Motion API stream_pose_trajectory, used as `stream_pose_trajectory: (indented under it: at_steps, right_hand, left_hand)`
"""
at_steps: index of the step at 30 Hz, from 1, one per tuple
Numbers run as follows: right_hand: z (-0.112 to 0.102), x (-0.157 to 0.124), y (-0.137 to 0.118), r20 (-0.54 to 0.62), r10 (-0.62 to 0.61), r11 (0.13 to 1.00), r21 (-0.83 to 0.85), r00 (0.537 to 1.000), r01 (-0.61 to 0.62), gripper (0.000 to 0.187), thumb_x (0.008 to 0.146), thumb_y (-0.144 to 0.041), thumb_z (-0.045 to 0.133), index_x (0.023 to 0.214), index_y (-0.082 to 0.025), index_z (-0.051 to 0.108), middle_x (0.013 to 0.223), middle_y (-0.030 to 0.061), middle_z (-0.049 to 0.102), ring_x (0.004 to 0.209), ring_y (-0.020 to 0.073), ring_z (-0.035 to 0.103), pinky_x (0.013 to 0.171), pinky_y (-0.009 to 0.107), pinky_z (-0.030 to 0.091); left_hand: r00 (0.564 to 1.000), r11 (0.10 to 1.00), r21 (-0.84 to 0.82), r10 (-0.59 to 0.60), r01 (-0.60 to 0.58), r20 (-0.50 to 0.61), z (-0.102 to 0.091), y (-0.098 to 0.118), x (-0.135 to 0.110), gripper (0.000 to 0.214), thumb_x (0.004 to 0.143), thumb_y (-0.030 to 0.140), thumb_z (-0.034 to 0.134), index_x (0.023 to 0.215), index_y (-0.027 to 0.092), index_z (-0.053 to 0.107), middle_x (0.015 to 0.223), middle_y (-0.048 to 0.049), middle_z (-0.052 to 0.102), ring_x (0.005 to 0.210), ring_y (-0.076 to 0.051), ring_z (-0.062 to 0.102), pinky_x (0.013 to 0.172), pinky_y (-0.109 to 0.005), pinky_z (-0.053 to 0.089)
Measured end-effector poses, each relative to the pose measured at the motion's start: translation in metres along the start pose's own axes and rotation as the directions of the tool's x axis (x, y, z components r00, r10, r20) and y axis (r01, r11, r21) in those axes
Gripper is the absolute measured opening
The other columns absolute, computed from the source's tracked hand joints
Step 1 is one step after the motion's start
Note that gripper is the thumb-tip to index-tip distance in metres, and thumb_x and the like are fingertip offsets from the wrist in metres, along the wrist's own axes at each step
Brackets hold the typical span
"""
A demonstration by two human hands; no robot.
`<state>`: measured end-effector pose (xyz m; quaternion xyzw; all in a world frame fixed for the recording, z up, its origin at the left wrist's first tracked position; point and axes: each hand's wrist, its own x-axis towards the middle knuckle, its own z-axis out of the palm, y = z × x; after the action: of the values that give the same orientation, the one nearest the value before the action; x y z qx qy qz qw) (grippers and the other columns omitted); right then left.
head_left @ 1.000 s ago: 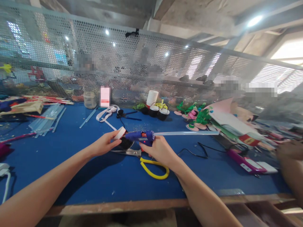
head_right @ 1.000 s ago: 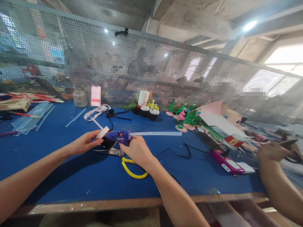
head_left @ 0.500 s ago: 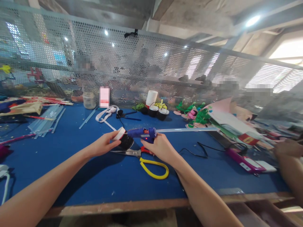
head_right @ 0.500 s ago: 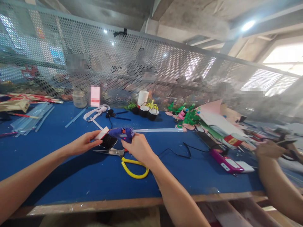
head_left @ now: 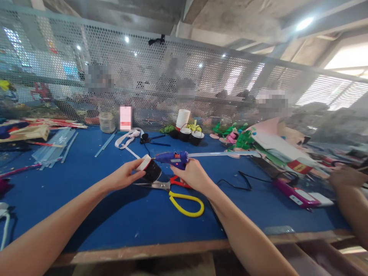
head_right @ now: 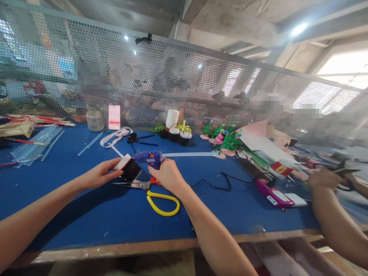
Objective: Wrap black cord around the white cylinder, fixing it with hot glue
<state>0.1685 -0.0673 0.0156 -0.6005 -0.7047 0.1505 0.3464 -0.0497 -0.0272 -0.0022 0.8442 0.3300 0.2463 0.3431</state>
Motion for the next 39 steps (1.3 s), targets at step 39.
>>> stream_pose_trajectory:
  at_steps: [39]
  right_hand:
    - [-0.0018,-0.005,-0.0033,0.07,0.056,0.991,0.119,0.996,-0.064,0.025,0.067,-0.03,0.049,0.047,-0.018,0.041,0.031,-0.004,0.044,0.028,0.0087,0.043,0.034,0.019,0.036]
  left_hand:
    - [1.0,1.0,0.007,0.008,-0.008,0.004,-0.0008,0.0025,-0.0002,0.04,0.078,0.03,0.041,0.114,0.013,0.042,0.105,-0.0079,0.057,0.092,-0.019,0.051,0.083,-0.033,0.038]
